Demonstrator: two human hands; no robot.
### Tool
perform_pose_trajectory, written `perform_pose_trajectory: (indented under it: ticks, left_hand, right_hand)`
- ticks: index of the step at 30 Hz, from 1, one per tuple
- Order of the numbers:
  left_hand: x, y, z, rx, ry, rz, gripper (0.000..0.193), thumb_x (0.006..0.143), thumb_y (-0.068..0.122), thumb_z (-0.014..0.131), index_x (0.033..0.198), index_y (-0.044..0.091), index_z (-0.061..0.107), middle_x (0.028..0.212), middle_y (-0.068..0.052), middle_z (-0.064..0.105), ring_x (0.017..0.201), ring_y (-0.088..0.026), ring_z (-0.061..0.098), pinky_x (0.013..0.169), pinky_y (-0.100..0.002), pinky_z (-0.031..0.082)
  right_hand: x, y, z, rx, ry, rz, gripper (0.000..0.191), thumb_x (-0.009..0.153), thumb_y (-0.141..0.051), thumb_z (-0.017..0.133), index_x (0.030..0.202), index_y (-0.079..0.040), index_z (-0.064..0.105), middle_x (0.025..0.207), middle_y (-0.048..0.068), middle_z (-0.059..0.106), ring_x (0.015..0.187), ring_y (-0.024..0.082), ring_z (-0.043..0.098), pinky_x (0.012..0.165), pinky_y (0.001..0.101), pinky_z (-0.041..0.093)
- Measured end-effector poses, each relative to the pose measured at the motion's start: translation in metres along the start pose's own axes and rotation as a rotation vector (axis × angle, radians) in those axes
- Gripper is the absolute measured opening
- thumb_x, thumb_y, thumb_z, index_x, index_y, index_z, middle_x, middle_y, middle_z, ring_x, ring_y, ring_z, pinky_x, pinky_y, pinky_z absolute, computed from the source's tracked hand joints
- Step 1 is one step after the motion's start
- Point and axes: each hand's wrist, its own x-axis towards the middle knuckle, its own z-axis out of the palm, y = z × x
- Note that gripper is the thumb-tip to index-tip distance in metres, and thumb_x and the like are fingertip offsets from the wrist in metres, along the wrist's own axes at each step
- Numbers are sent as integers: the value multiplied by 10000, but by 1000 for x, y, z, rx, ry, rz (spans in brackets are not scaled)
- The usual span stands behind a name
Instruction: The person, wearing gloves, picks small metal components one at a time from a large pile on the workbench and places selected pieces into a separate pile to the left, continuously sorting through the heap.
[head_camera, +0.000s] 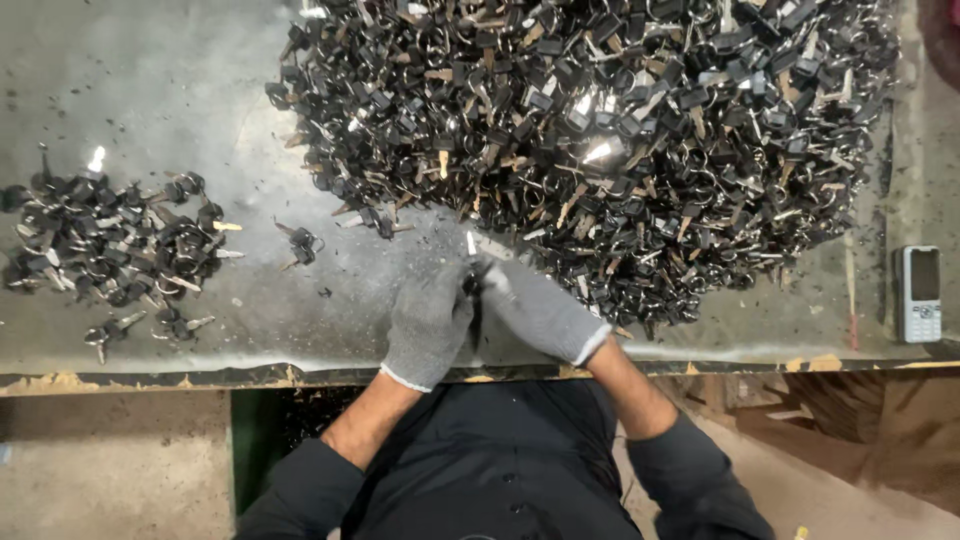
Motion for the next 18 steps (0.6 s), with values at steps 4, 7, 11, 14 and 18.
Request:
perform_pose_trajectory:
  ticks: [4,7,11,14,18]
  left_hand:
    - [-3,2,-7,177,-54,30,408,727,99,761,1126,52,688,822,-99,639,770,-308,643,726,-459,508]
    - [-5,0,-6,156,-72,12,310,703,129,768,997,68,689,822,-120,636,743,-333,637,674,-461,488]
    - [-5,-12,-2,104,-34,27,142,781,156,788,851,106,675,779,-95,631,686,-328,619,631,-473,470]
    - [-9,-17,2,155,-119,30,137,758,153,800,823,94,695,718,-126,614,619,-343,596,560,-490,451]
    - [-14,-15,11,167,-36,75,131,739,90,767,832,83,675,705,-130,591,651,-357,591,604,-494,468]
  right_hand:
    - [-8,-4,10,19,-7,265,511,957,-242,564,1383,18,455,1066,262,687,866,406,730,663,460,598]
    - [-20,-5,15,-135,207,10,497,902,-185,591,1311,77,483,1113,300,655,808,401,737,585,452,617]
    - [-27,-3,26,-267,-33,199,306,973,-212,601,1138,38,542,1087,248,665,715,350,742,506,437,613]
    - [-26,-7,35,-499,9,75,164,1002,-182,601,1071,-34,581,951,165,689,781,310,742,545,416,606]
    - [-19,-8,29,-340,95,33,267,946,-169,597,1128,23,563,969,201,681,728,340,733,554,411,611]
